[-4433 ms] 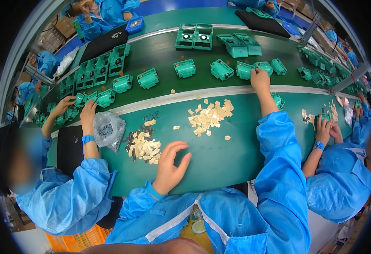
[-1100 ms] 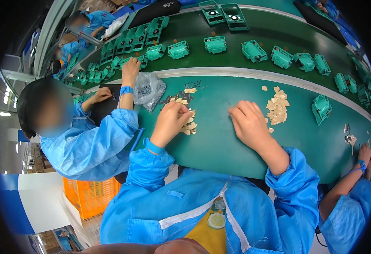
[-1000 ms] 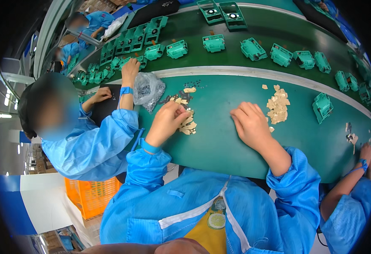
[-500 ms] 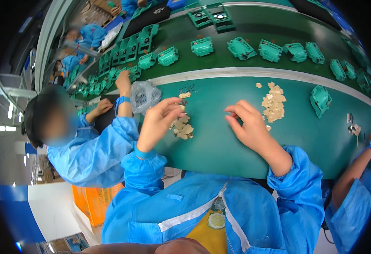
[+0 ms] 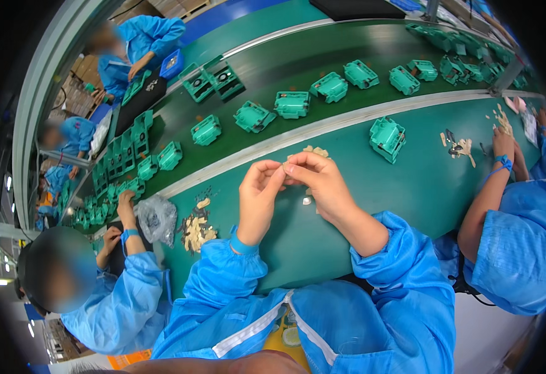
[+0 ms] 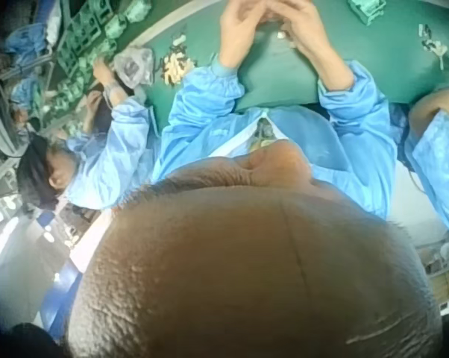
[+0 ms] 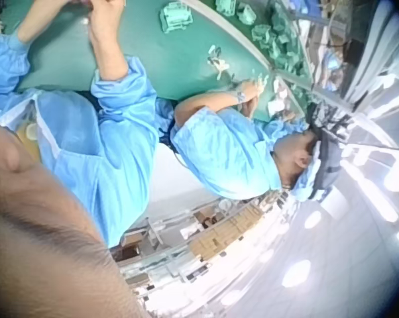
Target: The person picks up a green plastic housing, inserts a small black component into it, and then applies a small tan adhesive strip to the assembly before placing it back on the work surface.
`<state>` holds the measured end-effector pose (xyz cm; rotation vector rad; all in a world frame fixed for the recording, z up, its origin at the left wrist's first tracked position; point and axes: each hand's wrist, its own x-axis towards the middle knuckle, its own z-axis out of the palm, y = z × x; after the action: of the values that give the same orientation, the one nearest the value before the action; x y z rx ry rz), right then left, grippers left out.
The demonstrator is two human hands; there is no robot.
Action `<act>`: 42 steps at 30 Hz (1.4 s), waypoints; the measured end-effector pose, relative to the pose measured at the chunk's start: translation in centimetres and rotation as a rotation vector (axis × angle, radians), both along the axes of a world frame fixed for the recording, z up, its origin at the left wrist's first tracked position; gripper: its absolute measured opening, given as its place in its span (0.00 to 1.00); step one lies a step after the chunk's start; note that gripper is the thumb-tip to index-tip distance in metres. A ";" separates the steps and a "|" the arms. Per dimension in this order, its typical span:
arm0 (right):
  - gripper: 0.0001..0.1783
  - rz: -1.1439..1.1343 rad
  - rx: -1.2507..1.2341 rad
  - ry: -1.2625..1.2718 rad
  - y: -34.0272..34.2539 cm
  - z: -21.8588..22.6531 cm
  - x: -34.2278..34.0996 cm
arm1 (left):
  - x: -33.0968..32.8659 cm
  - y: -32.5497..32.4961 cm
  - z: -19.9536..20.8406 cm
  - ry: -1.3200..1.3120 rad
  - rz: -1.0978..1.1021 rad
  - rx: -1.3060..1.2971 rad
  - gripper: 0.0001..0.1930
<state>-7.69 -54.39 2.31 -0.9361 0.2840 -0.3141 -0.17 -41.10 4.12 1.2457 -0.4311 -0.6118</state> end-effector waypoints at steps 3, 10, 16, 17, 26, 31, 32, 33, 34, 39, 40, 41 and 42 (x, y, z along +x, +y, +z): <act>0.07 -0.017 0.013 0.038 -1.2 0.6 -0.1 | 0.3 0.2 -1.3 -0.232 0.071 0.067 0.12; 0.08 0.161 -0.420 0.213 -0.8 -0.4 -0.3 | 1.1 0.9 -2.7 -0.101 0.007 0.147 0.10; 0.14 0.147 -0.378 0.187 -1.0 -0.9 -0.1 | 0.8 0.6 -1.4 -0.014 -0.012 0.144 0.10; 0.14 0.151 -0.380 0.190 -1.2 -0.8 -0.1 | 0.8 0.4 -1.6 -0.010 -0.009 0.142 0.10; 0.08 0.271 -0.217 0.241 -2.9 0.4 -0.7 | 0.2 -0.4 -2.2 0.018 0.139 0.002 0.09; 0.07 0.159 -0.214 0.204 -3.4 0.8 -0.9 | 0.0 -0.5 -1.1 -1.031 0.234 0.288 0.09; 0.07 0.164 -0.212 0.206 -3.3 1.0 -0.8 | -0.1 -0.5 -1.1 -1.034 0.224 0.293 0.08; 0.08 0.170 -0.243 0.222 -3.4 1.1 -0.8 | -0.2 -0.5 -1.1 -1.031 0.227 0.296 0.08; 0.09 0.175 -0.275 0.239 -3.4 1.2 -0.9 | -0.2 -0.6 -1.1 -1.039 0.211 0.301 0.08; 0.13 0.092 -0.361 0.248 -3.4 1.3 -0.9 | -0.4 -1.1 -1.2 -1.061 0.304 0.354 0.08; 0.14 0.087 -0.403 0.241 -3.4 1.2 -1.0 | -0.3 -1.1 -1.3 -1.049 0.272 0.354 0.07; 0.14 0.090 -0.403 0.243 -3.4 1.2 -1.1 | -0.3 -1.1 -1.4 -1.037 0.240 0.355 0.06; 0.14 0.070 -0.537 0.240 -3.3 1.1 -1.1 | -0.3 -1.1 -1.4 -1.034 0.242 0.357 0.06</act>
<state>-8.80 -57.66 3.45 -1.5147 0.3954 -0.2148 -0.44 -42.24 2.75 1.8821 -1.0301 0.2314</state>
